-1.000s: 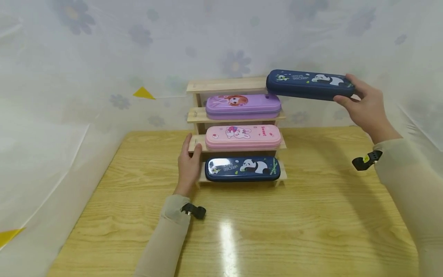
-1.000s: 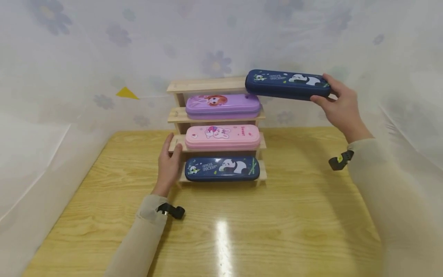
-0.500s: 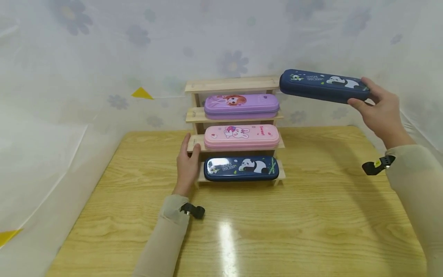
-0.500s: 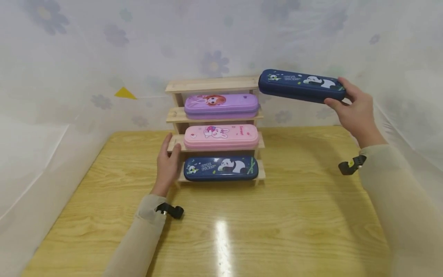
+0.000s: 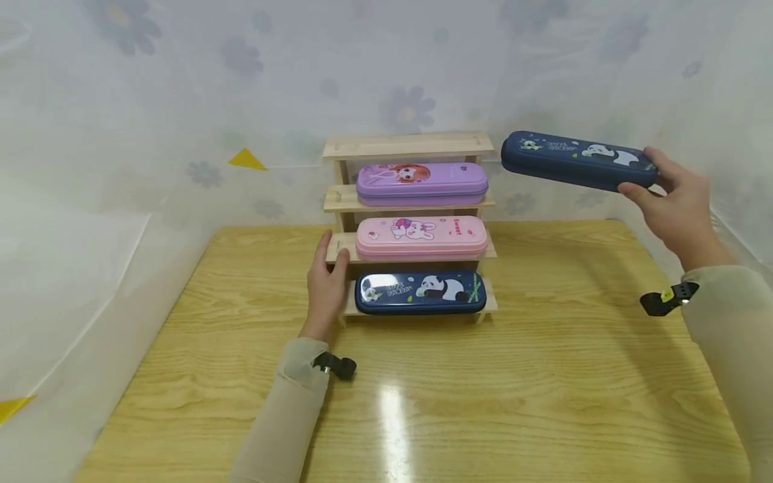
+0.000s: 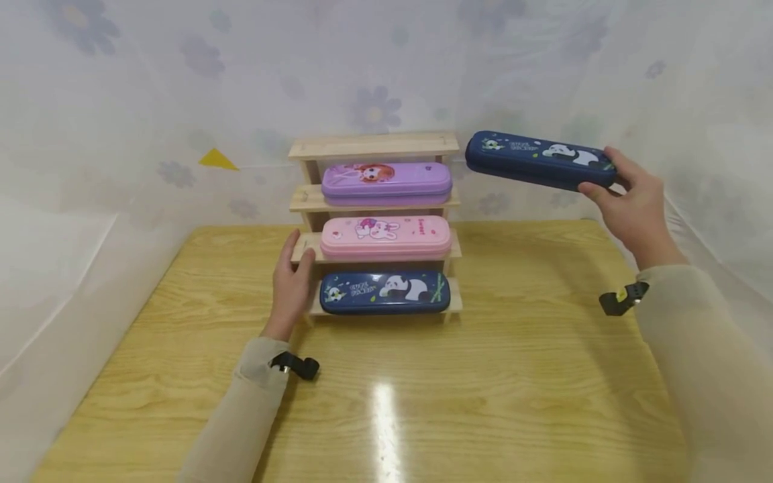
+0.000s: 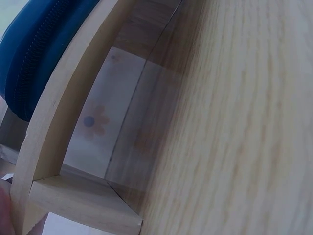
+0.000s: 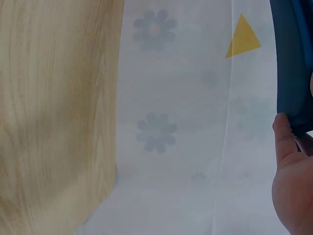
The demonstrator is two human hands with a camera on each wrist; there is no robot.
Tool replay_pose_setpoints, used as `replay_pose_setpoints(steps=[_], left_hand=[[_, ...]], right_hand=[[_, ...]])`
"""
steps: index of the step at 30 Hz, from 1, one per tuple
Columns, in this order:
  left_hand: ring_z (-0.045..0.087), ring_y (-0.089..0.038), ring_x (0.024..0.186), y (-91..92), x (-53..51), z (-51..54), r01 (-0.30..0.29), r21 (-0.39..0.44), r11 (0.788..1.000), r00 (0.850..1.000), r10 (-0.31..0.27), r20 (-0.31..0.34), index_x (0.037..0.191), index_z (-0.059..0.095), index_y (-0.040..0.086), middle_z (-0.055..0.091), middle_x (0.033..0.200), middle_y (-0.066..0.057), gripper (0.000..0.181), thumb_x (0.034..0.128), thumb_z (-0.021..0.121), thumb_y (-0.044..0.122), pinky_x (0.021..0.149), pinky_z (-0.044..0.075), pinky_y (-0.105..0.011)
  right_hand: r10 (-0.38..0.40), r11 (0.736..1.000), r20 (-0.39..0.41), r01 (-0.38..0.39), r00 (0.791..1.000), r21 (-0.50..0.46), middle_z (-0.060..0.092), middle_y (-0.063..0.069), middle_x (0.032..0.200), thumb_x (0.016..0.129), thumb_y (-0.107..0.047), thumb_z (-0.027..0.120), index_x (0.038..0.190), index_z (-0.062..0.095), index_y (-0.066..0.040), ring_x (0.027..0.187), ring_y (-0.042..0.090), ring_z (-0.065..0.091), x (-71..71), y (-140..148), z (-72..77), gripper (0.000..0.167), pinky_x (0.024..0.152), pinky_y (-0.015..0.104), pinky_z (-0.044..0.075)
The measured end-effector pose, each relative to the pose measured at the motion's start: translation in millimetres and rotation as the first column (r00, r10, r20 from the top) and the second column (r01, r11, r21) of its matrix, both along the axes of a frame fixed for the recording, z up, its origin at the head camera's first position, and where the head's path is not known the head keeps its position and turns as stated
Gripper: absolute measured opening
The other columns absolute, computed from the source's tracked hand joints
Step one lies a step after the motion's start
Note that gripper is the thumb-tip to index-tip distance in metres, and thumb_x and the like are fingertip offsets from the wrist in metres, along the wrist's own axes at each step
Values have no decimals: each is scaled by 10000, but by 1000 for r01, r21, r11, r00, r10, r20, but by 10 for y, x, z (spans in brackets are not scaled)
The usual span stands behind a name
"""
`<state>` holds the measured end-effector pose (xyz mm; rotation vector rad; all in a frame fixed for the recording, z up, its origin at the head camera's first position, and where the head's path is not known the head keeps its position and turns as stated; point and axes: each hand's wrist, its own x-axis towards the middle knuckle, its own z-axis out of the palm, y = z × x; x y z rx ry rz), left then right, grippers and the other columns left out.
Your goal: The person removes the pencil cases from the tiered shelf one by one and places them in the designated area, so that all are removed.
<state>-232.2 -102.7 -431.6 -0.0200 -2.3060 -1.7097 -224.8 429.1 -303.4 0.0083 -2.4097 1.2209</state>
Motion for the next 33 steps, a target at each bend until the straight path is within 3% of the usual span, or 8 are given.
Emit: replay_pose_setpoints(steps=[10,18,26,33], left_hand=[[288,-164,1432,-3,-9,25,6,-11,1000,1000,-6,0,1553,297,339,310,1579,73,581,1017,477,471,1177,225,-389],[279,-153,1435,-5,-30,31,0,-12,1000,1000,1,8,1551,290,356,302,1579,85,583,1013,472,488,1178,223,-382],[272,-146,1436,-6,-25,31,-4,-9,1000,1000,4,3,1550,300,348,301,1577,99,580,1014,481,474,1181,209,-384],[259,-141,1439,6,-10,15,-3,12,1000,1000,2,16,1548,293,361,292,1577,115,575,1015,479,473,1184,200,-390]], right_hand=[[-24,999,56,22,998,49,246,-79,1591,962,-175,639,1536,278,-308,1436,145,274,-17,75,-268,691,962,75,352],[-16,992,134,-1,991,124,238,-22,1602,966,-272,634,1545,238,-355,1451,235,250,-70,73,-463,707,953,91,383],[-2,987,194,-30,981,160,229,89,1606,957,-349,638,1561,247,-317,1401,402,305,-136,36,-634,720,899,61,397],[22,975,225,-71,974,212,212,118,1604,950,-388,645,1570,238,-260,1372,461,325,-188,37,-758,752,817,52,436]])
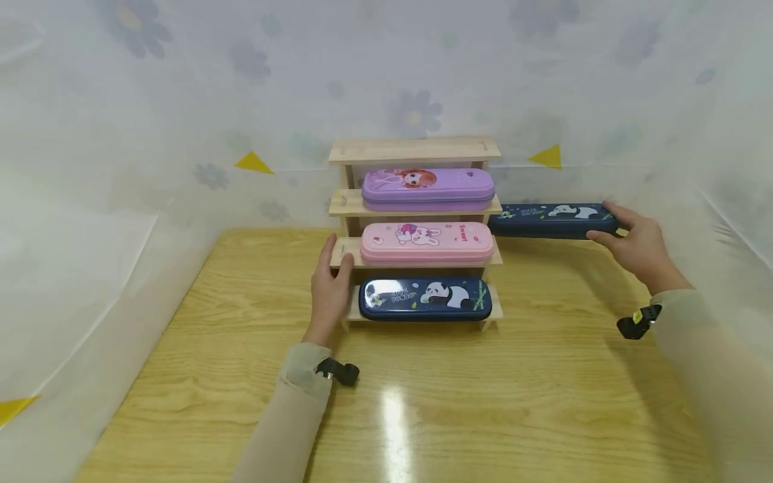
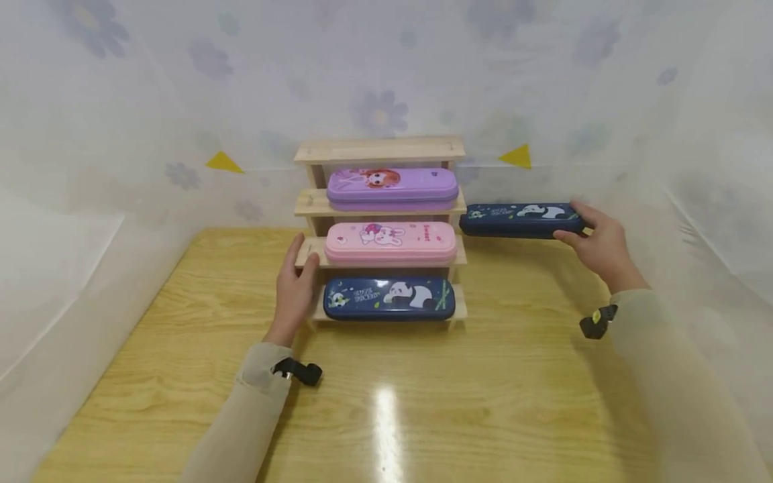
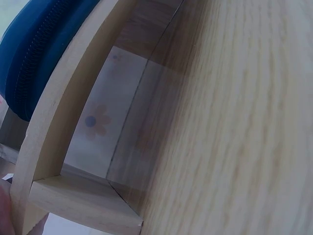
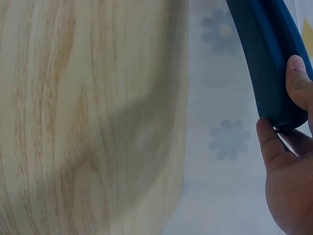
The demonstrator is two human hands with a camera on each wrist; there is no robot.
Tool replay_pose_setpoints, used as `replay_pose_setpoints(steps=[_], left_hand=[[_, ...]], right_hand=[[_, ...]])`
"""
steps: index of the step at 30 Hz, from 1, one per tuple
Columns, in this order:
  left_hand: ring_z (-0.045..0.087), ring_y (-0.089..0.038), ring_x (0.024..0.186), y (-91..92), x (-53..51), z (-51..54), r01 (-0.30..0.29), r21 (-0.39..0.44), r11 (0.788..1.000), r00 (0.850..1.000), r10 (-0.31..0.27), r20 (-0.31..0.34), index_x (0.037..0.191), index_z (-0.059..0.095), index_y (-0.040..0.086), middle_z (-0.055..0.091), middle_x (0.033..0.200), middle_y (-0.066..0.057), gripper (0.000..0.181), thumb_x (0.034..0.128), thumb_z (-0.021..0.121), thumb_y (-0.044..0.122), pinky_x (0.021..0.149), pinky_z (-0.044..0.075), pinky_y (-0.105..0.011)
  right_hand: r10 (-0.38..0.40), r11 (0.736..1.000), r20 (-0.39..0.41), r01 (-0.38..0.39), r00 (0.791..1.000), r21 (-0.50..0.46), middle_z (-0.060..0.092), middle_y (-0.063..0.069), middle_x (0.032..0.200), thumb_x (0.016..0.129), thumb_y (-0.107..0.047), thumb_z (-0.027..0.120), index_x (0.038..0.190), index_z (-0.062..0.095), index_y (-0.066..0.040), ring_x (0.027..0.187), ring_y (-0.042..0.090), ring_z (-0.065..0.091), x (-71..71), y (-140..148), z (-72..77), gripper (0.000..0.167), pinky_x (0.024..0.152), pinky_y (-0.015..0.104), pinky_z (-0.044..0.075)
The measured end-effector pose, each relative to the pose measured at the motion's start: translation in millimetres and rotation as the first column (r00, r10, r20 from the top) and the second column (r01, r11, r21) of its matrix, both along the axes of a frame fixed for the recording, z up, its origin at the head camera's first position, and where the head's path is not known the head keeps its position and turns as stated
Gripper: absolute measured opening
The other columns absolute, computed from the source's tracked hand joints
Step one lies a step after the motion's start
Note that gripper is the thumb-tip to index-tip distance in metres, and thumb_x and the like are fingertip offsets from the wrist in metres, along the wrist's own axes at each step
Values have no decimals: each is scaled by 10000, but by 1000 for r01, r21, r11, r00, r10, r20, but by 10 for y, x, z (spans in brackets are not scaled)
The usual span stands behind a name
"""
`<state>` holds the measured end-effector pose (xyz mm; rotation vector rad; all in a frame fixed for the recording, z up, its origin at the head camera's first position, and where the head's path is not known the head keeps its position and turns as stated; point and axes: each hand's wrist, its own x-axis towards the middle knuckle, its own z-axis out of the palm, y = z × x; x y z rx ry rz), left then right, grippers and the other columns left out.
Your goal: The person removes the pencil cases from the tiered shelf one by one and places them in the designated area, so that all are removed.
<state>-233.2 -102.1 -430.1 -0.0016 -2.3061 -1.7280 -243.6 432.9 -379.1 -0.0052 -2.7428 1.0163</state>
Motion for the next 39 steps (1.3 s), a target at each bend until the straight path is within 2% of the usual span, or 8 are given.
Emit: replay_pose_setpoints(steps=[4,5,7,10,11,13,17,39], left_hand=[[265,-145,1437,8,3,-7,-2,11,1000,1000,1,4,1542,289,387,291,1575,121,574,1010,478,491,1181,207,-394],[267,-145,1436,10,4,-5,-2,13,1000,1000,2,5,1540,288,394,291,1574,123,574,1009,478,497,1180,210,-394],[271,-146,1435,12,3,-4,-4,11,1000,1000,4,2,1537,291,401,295,1573,123,574,1006,479,507,1179,214,-395],[272,-145,1435,15,-2,-2,-1,7,1000,1000,1,-7,1540,294,389,297,1573,117,578,1006,479,509,1179,215,-393],[275,-146,1434,16,-4,-4,0,5,1000,1000,0,-13,1545,298,368,301,1573,110,584,1007,480,502,1179,216,-392],[276,-147,1434,18,-7,-5,4,3,1000,1000,-4,-24,1549,302,344,305,1573,100,587,1010,480,494,1179,218,-387],[286,-151,1430,18,-6,-8,7,6,1000,999,-7,-33,1551,307,329,314,1571,86,584,1014,482,479,1178,224,-383],[276,-144,1434,-1,12,-12,-1,-26,1000,1000,1,-25,1551,303,328,305,1578,81,567,1024,478,440,1181,211,-376]], right_hand=[[12,1000,29,-11,1000,-19,193,122,1611,944,-406,646,1573,230,-248,1379,466,307,-36,-10,-45,770,705,16,387],[13,1000,37,-12,999,-22,191,125,1612,944,-409,645,1574,226,-248,1383,463,300,-45,-14,-53,773,748,55,435],[17,999,53,-15,998,-30,182,132,1614,945,-412,638,1577,215,-240,1392,462,282,-62,-23,-70,780,859,210,514],[20,999,78,-18,997,-28,171,143,1615,950,-416,625,1583,202,-224,1404,465,255,-86,-33,-96,785,925,460,504],[22,999,83,-20,996,-32,170,146,1615,951,-415,624,1584,201,-215,1407,465,247,-94,-35,-106,788,920,456,507],[29,999,85,-26,996,-43,179,162,1611,951,-400,629,1583,211,-198,1405,468,248,-110,-37,-129,785,854,284,534],[40,997,69,-35,997,-67,204,184,1600,955,-355,641,1579,227,-178,1401,462,260,-125,-50,-170,770,668,27,394],[56,993,125,-42,991,-113,179,215,1600,945,-360,660,1582,229,-191,1375,489,291,-179,-34,-268,788,660,32,380]])
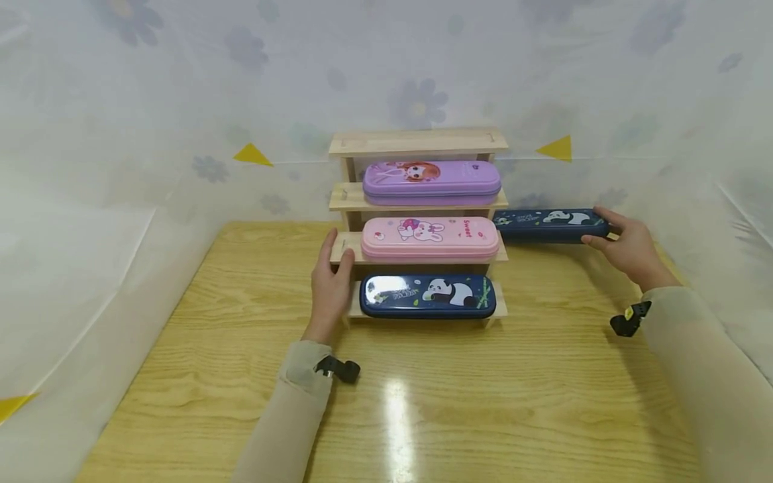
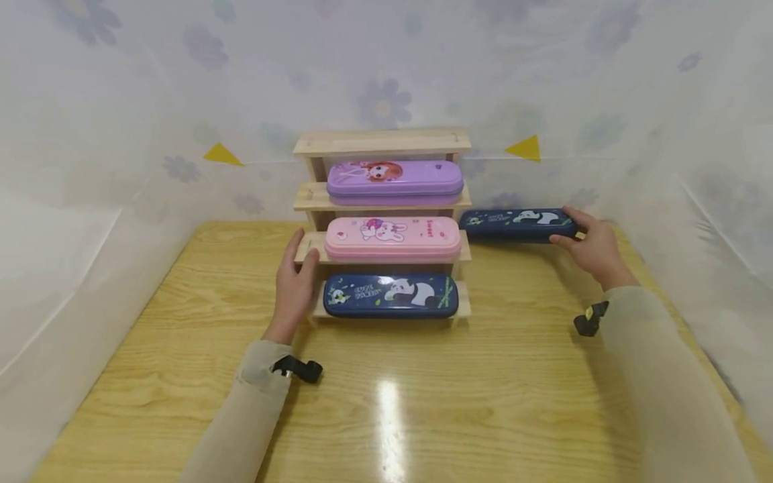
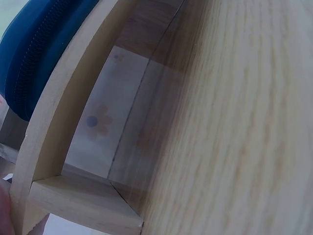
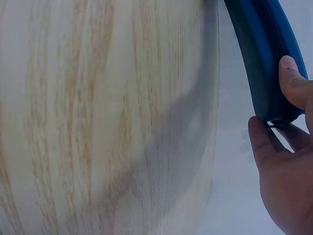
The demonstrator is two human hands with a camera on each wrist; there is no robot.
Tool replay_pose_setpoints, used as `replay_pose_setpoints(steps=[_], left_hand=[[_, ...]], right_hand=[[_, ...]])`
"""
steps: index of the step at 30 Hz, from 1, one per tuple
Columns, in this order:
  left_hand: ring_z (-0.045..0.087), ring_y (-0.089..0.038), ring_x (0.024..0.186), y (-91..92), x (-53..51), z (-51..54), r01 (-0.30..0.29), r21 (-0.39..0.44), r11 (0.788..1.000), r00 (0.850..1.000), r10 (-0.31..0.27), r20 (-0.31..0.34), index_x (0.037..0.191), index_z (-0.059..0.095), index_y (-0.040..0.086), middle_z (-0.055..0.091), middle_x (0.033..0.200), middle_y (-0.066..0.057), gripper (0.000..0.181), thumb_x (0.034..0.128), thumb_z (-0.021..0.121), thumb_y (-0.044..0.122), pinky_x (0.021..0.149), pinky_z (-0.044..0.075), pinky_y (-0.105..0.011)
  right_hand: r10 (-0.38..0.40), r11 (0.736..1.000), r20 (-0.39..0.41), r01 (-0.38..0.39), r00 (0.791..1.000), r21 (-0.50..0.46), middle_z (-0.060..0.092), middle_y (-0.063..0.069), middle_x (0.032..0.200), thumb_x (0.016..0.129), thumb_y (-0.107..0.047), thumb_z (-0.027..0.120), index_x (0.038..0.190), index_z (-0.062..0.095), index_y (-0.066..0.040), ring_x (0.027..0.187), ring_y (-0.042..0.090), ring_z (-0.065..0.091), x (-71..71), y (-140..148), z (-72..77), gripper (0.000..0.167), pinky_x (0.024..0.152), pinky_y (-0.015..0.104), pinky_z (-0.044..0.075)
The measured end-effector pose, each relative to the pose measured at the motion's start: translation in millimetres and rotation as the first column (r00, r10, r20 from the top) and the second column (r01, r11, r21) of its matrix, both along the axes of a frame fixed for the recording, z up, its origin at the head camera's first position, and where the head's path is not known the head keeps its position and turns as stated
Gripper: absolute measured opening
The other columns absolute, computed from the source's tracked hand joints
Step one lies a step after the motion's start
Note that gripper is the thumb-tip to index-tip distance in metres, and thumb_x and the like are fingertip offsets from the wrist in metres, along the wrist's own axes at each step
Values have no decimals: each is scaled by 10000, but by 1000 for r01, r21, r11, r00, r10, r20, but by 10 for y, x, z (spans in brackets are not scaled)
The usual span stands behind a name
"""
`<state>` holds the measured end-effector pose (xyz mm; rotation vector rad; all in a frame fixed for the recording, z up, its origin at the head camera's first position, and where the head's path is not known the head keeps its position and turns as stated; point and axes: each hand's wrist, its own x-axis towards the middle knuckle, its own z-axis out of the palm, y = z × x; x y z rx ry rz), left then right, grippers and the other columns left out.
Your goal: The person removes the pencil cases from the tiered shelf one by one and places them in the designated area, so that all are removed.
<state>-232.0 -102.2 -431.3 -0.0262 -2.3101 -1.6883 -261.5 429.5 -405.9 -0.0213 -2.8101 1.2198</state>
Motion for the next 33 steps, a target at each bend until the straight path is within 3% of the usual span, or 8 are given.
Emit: replay_pose_setpoints(steps=[7,14,20,25,30,33], left_hand=[[260,-141,1440,-5,-5,-1,0,4,1000,1000,0,-3,1551,305,324,295,1580,93,567,1023,482,435,1185,199,-378],[271,-164,1440,1,2,2,1,9,1000,1000,-1,4,1551,306,322,299,1581,78,569,1023,487,432,1182,212,-394],[278,-174,1439,-4,6,11,-2,6,1000,1000,2,14,1550,306,334,304,1581,70,570,1020,489,438,1181,215,-404],[265,-156,1441,-4,11,9,-5,10,1000,999,5,32,1548,298,356,293,1582,94,572,1017,481,463,1183,206,-401],[269,-148,1438,-4,-6,-5,-5,17,1000,1000,4,26,1546,301,362,297,1579,100,573,1014,478,479,1181,211,-397],[273,-147,1435,-6,-18,-15,-4,17,1000,1000,4,17,1545,306,356,303,1576,96,571,1015,482,471,1180,213,-394]], right_hand=[[6,1000,16,-7,1000,28,188,252,1586,949,-313,668,1577,245,-156,1342,522,324,-34,19,-11,774,621,72,410],[6,996,34,-9,999,94,210,368,1525,956,-261,671,1567,261,-104,1272,564,386,-77,65,-71,752,480,293,397],[0,996,94,-9,996,92,129,374,1543,959,-314,660,1572,234,-126,1279,534,394,-89,113,-123,770,450,338,368],[3,992,110,-16,994,122,131,374,1540,956,-310,666,1564,243,-93,1322,556,317,-98,116,-129,772,566,345,421],[7,984,115,-28,993,177,171,400,1512,957,-317,663,1553,242,-40,1367,575,176,-102,107,-117,780,864,593,422],[17,984,123,-39,992,175,177,403,1510,959,-288,660,1551,240,-22,1342,586,219,-105,97,-118,773,959,694,361]])
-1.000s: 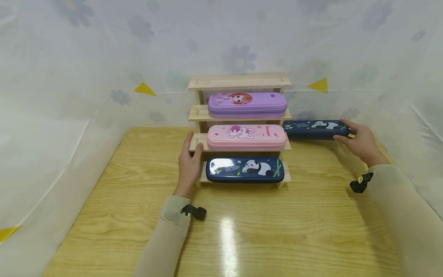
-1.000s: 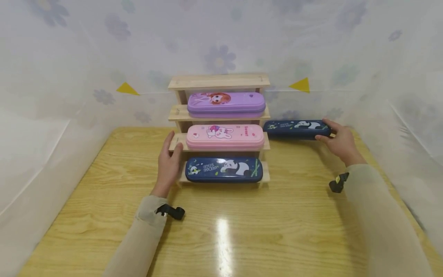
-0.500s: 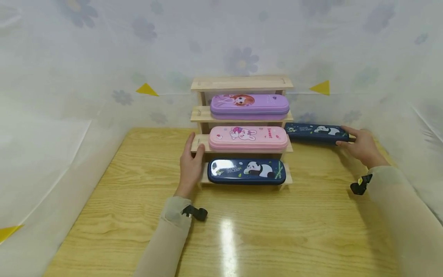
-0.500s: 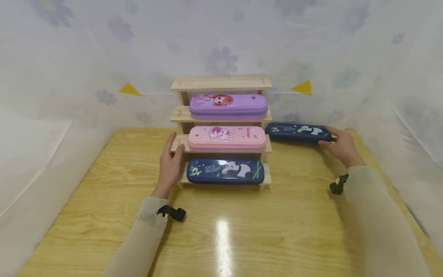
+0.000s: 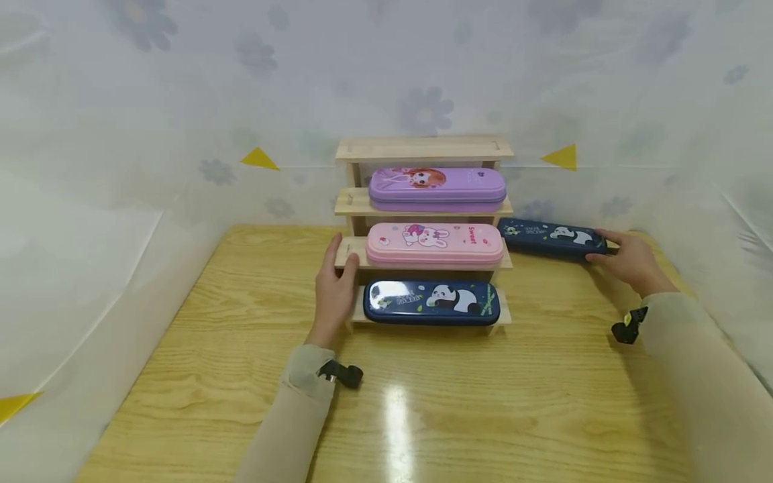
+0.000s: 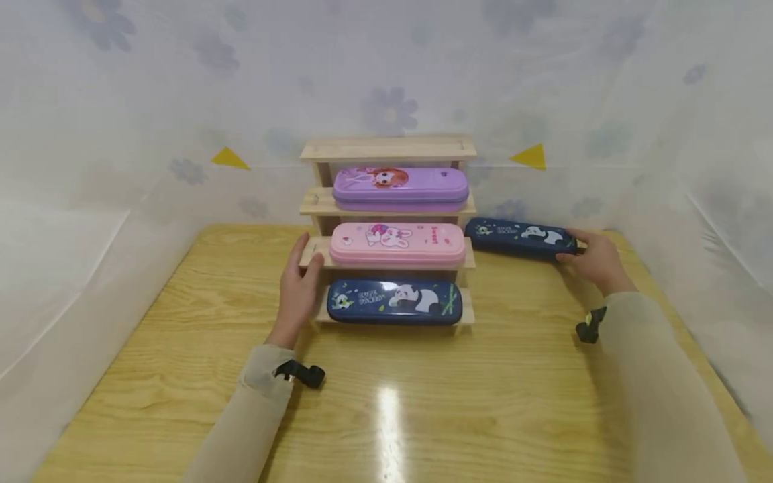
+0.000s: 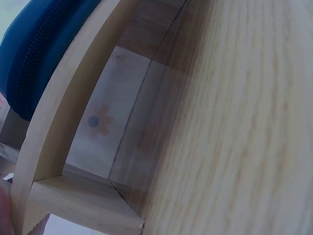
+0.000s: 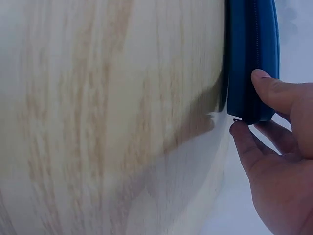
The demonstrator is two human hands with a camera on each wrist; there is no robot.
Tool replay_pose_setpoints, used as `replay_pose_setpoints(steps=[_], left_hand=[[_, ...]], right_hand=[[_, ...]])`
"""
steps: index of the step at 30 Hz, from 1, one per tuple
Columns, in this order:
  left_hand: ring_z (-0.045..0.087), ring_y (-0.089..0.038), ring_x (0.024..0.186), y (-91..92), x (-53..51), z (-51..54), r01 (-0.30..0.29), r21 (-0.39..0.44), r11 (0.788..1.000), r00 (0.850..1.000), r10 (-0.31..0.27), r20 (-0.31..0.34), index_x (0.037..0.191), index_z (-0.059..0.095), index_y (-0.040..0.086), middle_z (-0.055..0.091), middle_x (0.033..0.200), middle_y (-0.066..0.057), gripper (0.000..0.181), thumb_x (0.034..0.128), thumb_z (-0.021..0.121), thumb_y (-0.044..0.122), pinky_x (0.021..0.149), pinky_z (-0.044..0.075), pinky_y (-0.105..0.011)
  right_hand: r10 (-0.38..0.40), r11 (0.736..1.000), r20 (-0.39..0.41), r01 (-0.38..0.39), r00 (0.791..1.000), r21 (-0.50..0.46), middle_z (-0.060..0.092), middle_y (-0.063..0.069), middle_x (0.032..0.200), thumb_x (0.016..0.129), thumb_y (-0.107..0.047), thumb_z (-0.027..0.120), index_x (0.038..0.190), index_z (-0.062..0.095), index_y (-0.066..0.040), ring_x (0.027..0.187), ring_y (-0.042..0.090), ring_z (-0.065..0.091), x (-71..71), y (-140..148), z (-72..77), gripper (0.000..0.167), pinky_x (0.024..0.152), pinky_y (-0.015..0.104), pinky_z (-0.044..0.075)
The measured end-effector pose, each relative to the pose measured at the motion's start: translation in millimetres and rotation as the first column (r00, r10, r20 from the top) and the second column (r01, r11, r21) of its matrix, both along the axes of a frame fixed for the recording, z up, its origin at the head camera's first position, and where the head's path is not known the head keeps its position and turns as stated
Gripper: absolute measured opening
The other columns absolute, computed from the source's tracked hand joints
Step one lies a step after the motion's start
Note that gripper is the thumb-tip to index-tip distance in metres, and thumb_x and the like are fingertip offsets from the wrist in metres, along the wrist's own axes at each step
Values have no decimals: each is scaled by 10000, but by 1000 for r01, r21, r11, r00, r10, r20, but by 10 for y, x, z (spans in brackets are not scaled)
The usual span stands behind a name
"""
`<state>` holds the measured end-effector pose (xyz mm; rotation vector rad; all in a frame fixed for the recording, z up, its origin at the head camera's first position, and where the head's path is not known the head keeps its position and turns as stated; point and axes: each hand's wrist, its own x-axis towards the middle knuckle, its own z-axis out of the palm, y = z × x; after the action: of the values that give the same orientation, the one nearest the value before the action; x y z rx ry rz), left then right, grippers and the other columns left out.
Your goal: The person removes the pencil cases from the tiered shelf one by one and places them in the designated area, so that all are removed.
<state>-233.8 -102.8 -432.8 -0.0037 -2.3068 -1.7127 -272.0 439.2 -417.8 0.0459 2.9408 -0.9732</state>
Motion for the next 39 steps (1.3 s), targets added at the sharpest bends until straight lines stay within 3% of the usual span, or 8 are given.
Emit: replay_pose_setpoints(steps=[5,11,22,24,28,30,34,39], left_hand=[[277,-156,1434,-3,-11,-17,3,-4,1000,1000,-3,-9,1544,308,357,308,1575,88,572,1013,485,471,1180,214,-404],[281,-153,1433,-6,-2,-27,7,-3,1000,1000,-7,-13,1546,307,351,309,1575,86,568,1017,483,460,1180,217,-399],[272,-148,1436,7,6,-14,6,13,1000,1000,-6,2,1542,303,376,301,1576,101,574,1009,488,481,1182,208,-400],[274,-152,1435,5,6,-12,5,16,1000,1000,-5,5,1541,298,384,300,1575,103,576,1007,485,491,1181,211,-405],[273,-149,1435,0,2,-6,5,18,1000,1000,-5,4,1541,295,387,299,1573,113,579,1005,484,497,1180,212,-403],[274,-144,1434,-2,1,-5,3,17,1000,1000,-3,-3,1542,301,376,303,1571,115,576,1008,486,487,1180,213,-394],[280,-140,1430,-3,11,-1,0,16,1000,1000,0,-8,1545,306,357,310,1570,106,573,1013,484,473,1179,218,-384],[269,-141,1436,8,19,10,4,21,1000,1000,-4,5,1544,299,372,298,1576,106,574,1011,483,482,1181,208,-387]], right_hand=[[3,1000,8,-3,1000,-14,175,398,1514,956,-275,664,1547,254,-10,1261,584,362,12,-16,-1,767,923,687,411],[4,1000,8,-4,1000,-1,156,385,1528,964,-434,611,1559,221,-21,1295,590,312,33,-2,33,823,939,707,384],[19,999,-128,-22,992,-24,317,317,1510,992,-439,551,1541,304,-28,1270,567,372,125,-102,172,729,882,678,436],[9,999,-146,-15,989,-38,338,300,1507,992,-445,545,1544,317,-54,1256,553,402,140,-147,215,714,866,607,486],[-25,997,-170,13,985,-76,378,253,1506,987,-459,541,1542,346,-95,1263,490,439,161,-252,314,691,813,336,548],[-30,996,-182,14,983,-88,388,228,1510,987,-463,539,1543,352,-120,1275,461,441,172,-308,357,679,844,334,544],[-19,992,-218,-9,976,-127,389,176,1525,991,-452,538,1545,364,-187,1314,391,422,199,-421,420,639,997,586,411],[-3,989,-283,-40,959,-144,429,112,1511,989,-422,562,1526,403,-251,1299,273,462,224,-543,487,585,1065,505,390]])
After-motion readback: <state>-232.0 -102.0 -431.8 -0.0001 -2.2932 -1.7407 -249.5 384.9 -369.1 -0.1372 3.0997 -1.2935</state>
